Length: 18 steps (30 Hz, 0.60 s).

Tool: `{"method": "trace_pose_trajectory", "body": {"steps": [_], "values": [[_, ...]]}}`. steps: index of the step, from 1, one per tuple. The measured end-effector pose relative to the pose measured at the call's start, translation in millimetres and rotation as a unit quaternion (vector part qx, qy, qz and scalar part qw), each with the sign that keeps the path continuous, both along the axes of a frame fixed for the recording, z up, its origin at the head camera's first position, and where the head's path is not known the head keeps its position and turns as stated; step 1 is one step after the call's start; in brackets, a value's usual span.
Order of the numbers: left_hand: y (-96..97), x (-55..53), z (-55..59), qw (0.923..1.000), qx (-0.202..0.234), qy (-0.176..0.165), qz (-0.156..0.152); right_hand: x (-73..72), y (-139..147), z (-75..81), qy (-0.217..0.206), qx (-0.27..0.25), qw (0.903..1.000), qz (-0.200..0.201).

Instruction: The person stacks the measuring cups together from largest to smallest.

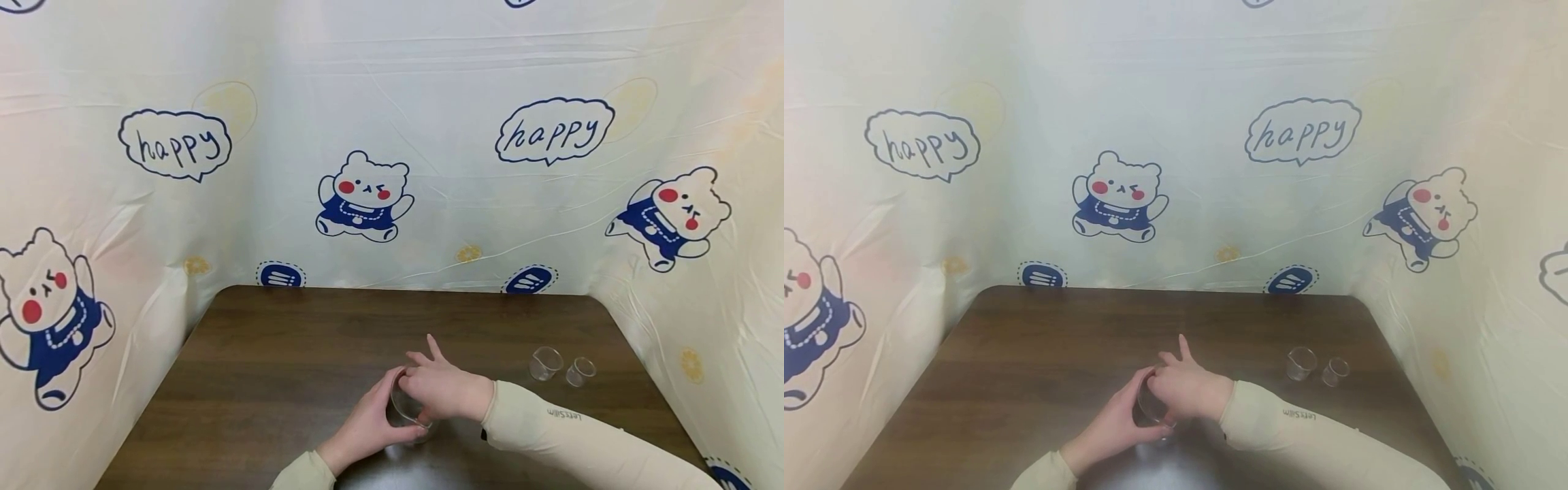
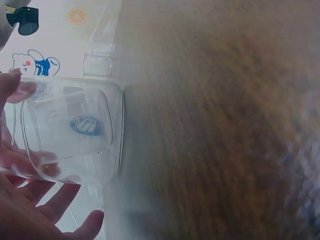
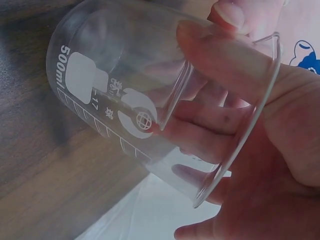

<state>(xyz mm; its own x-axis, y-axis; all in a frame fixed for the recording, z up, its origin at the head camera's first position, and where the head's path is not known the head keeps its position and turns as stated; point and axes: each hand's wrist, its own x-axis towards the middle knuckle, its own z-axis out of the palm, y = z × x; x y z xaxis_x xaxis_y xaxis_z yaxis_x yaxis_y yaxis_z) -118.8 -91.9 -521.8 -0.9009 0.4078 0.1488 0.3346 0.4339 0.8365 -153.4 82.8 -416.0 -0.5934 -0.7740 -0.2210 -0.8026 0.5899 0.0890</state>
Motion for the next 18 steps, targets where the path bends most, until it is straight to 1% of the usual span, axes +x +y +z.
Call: {"method": "trace_pose_trajectory", "body": {"steps": [5, 12, 18], "values": [[-0.2, -0.6, -0.2, 1.0000, -0.001, 0.002, 0.001, -0.9, -0.7, -1.5, 0.001, 0.003, 1.0000, 0.000], [-1.5, -2.0, 0.7, 1.0000, -0.002, 0.000, 0.002, -2.5, 0.2, -2.7, 0.011, -0.008, 0.9999, 0.005], [-0.7, 0.6, 0.7, 1.0000, -0.006, 0.005, 0.006, -2.5, 1.2, -2.4, 0.006, -0.010, 0.9999, 0.011]]}}
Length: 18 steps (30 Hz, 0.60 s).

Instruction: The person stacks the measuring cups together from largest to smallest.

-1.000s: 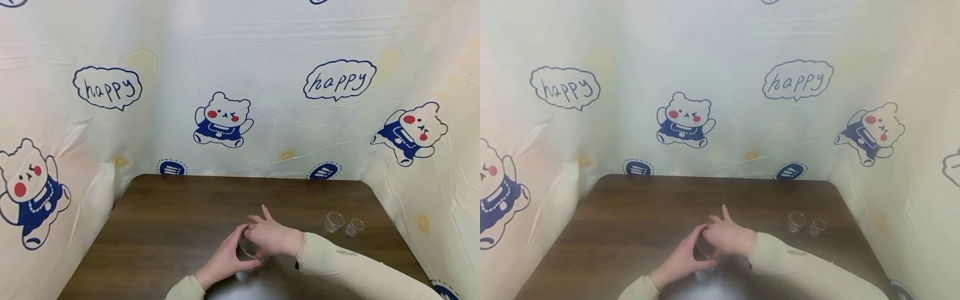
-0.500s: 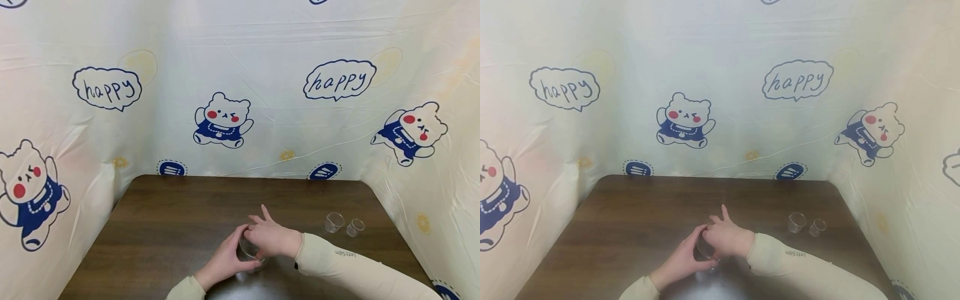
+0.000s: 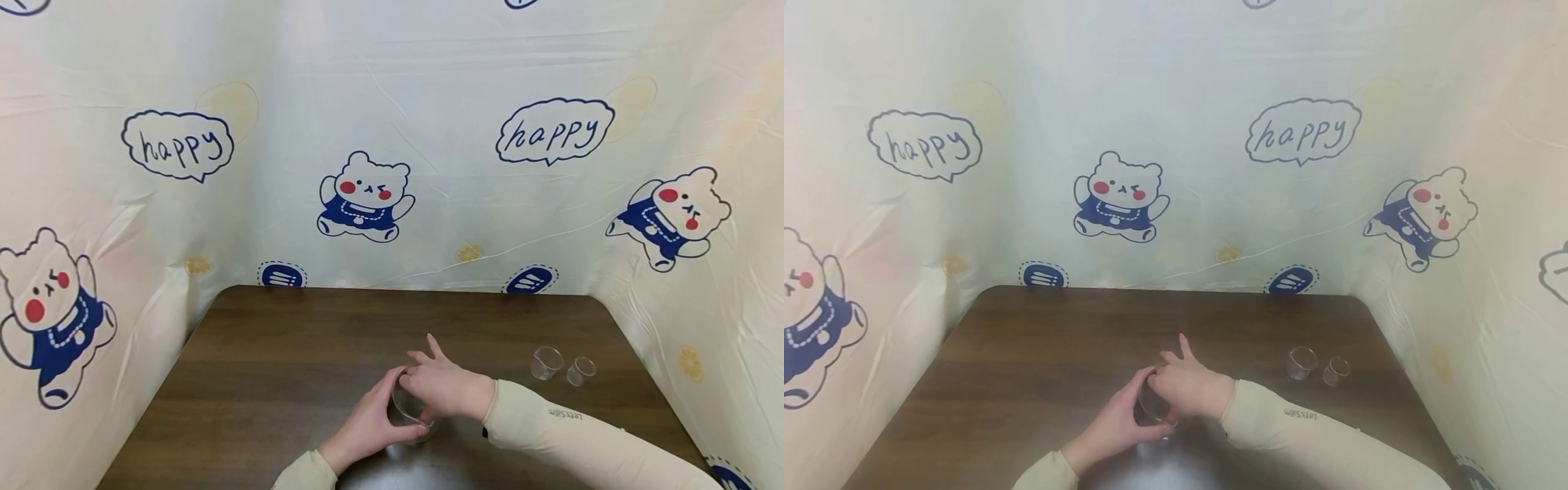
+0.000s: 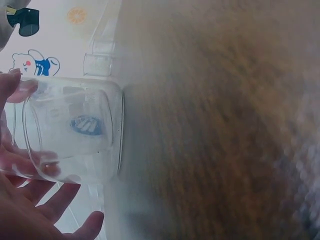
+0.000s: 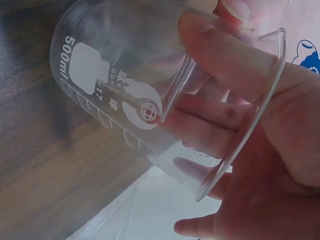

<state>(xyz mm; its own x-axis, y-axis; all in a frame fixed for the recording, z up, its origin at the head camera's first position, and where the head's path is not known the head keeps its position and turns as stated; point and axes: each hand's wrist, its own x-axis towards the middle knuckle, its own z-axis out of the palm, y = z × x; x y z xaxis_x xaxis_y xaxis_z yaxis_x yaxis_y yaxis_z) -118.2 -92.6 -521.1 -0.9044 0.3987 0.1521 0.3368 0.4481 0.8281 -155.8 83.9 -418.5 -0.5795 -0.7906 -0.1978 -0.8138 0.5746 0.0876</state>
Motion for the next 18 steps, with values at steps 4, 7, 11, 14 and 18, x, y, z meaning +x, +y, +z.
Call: {"method": "trace_pose_trajectory", "body": {"steps": [4, 7, 11, 14, 18], "values": [[0.8, 0.8, -0.7, 1.0000, 0.000, 0.006, 0.004, 0.1, 0.3, -1.4, 0.009, 0.002, 0.9999, 0.004], [1.0, 0.4, -1.1, 1.0000, 0.002, 0.004, 0.006, 0.4, 0.4, -2.8, 0.021, 0.003, 0.9998, 0.008], [1.1, -0.5, -1.9, 1.0000, 0.000, 0.005, 0.007, 0.3, 0.9, -3.3, 0.032, 0.007, 0.9994, 0.009], [1.3, -0.9, -2.2, 0.9999, -0.005, 0.008, 0.008, 0.2, 1.5, -3.4, 0.036, 0.008, 0.9993, 0.010], [1.8, -1.0, -2.1, 0.9999, -0.007, 0.008, 0.009, 0.1, 2.4, -4.9, 0.034, 0.005, 0.9994, 0.009]]}}
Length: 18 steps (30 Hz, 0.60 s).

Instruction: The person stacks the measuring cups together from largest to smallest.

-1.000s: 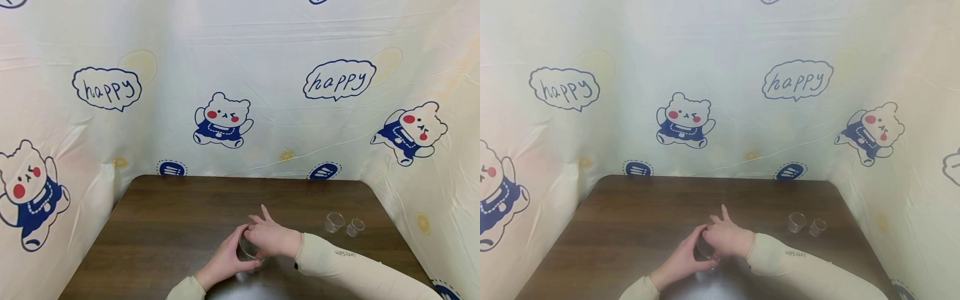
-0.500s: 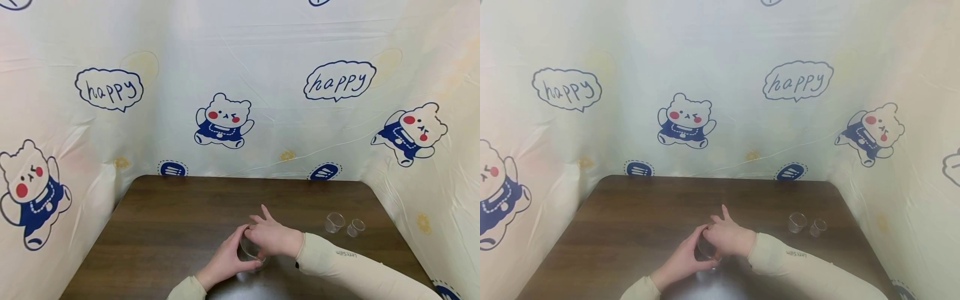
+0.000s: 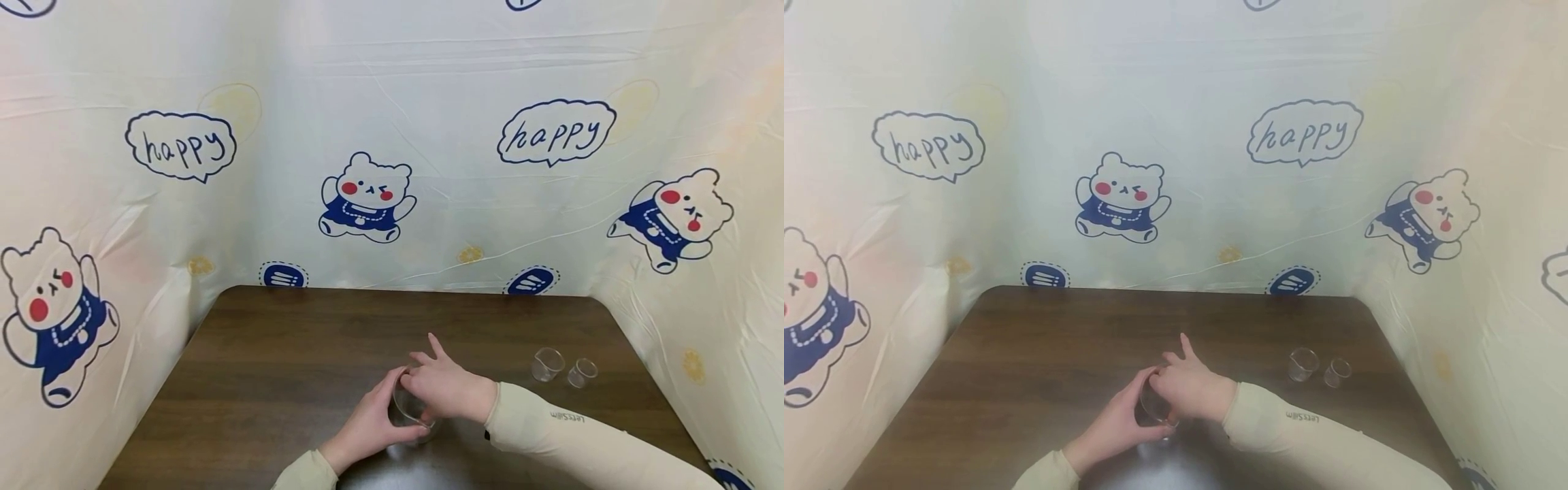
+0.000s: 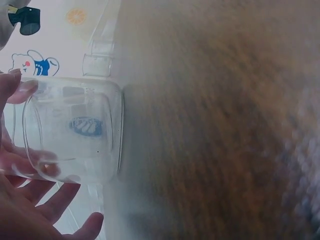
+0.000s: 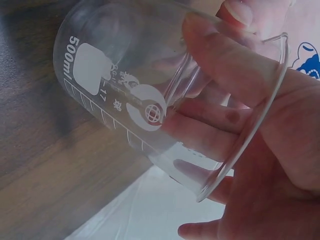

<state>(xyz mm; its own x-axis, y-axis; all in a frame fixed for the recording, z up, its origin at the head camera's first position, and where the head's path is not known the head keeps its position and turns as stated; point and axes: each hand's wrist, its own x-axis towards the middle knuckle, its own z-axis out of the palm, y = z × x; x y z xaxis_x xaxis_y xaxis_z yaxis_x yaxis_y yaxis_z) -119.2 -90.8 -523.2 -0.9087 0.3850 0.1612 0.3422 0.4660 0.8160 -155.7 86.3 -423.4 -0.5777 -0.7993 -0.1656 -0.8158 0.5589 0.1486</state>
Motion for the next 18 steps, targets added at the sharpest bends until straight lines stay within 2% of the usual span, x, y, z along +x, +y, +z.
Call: {"method": "trace_pose_trajectory", "body": {"steps": [9, 18], "values": [[0.6, 1.2, -1.0, 1.0000, 0.000, 0.004, 0.001, -0.5, 1.2, -1.8, 0.033, 0.005, 0.9994, 0.012], [1.2, 1.8, -1.3, 1.0000, -0.002, 0.004, 0.001, 1.3, 2.9, -0.1, 0.049, 0.005, 0.9986, 0.019]]}}
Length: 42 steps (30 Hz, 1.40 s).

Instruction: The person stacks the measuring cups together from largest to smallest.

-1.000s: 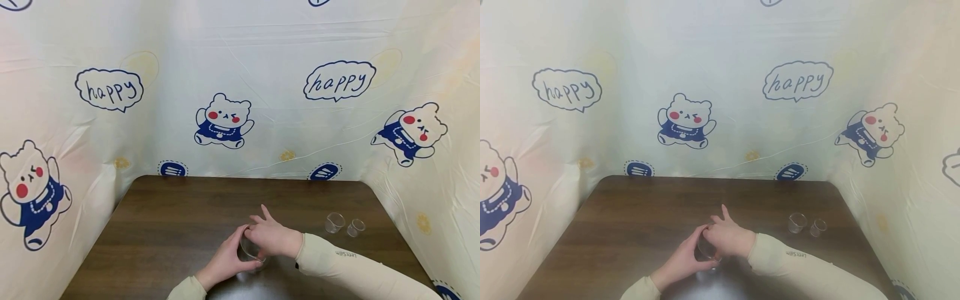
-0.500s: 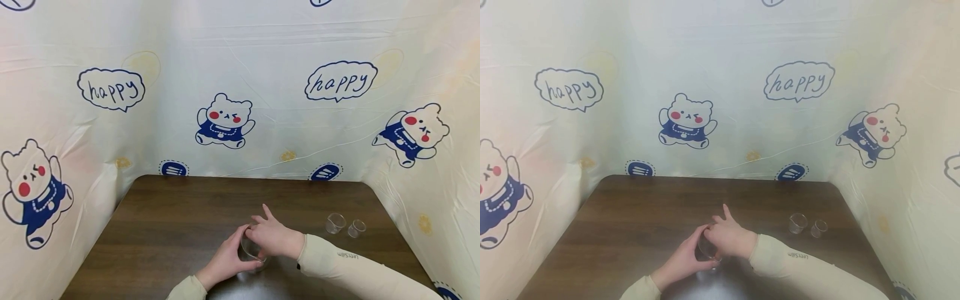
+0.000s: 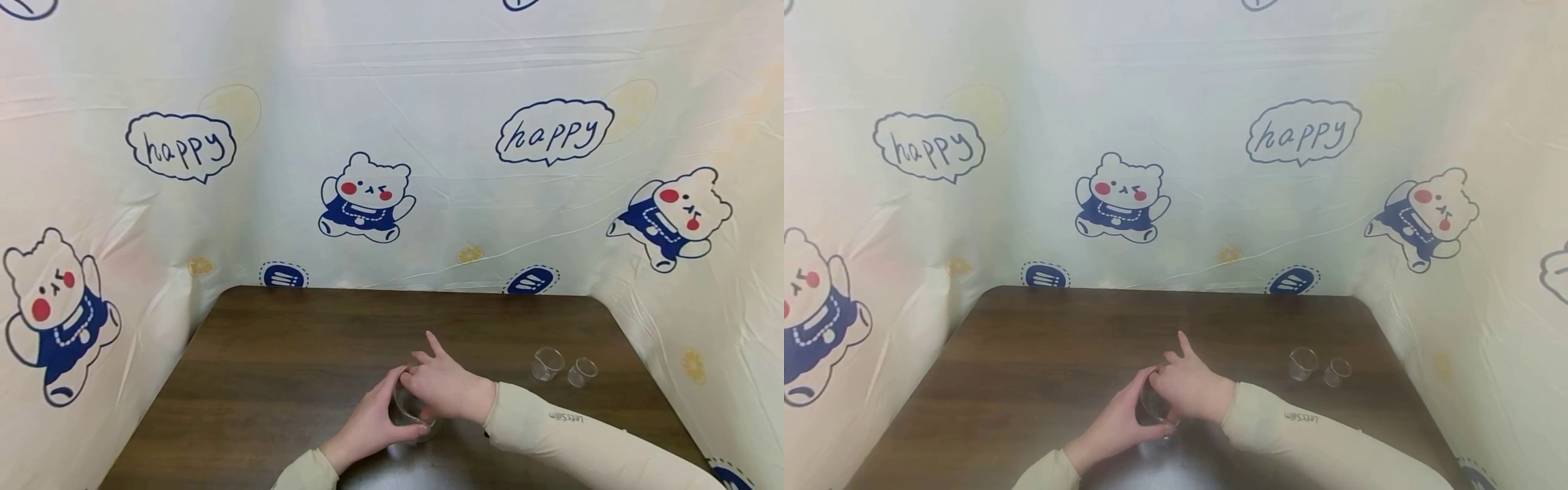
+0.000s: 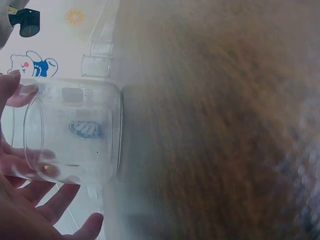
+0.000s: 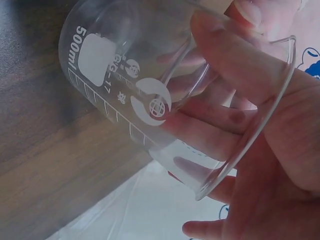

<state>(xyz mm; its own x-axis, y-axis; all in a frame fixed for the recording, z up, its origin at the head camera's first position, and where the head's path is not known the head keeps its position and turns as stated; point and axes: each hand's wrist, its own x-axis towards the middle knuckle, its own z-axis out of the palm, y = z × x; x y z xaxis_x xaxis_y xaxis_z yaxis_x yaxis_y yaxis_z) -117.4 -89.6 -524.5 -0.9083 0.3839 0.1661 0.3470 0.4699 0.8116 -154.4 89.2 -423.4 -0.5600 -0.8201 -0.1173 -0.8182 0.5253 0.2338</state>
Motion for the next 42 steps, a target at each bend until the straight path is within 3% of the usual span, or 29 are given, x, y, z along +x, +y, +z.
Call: {"method": "trace_pose_trajectory", "body": {"steps": [12, 22, 33, 42], "values": [[-0.5, 1.6, 0.7, 0.9999, -0.006, 0.013, 0.008, 1.2, -0.6, 5.2, 0.000, 0.002, 1.0000, 0.000], [-0.6, 2.2, 2.1, 0.9999, 0.002, 0.014, -0.005, -1.1, 7.9, 13.0, -0.038, -0.053, 0.9979, 0.002], [-0.8, -0.8, 1.0, 0.9999, -0.003, -0.012, -0.010, 3.0, 24.8, 35.1, -0.012, -0.089, 0.9959, 0.014], [-0.9, 0.3, -1.4, 0.9999, 0.001, 0.015, -0.006, 9.6, 42.0, 48.9, 0.008, -0.133, 0.9908, 0.023]]}}
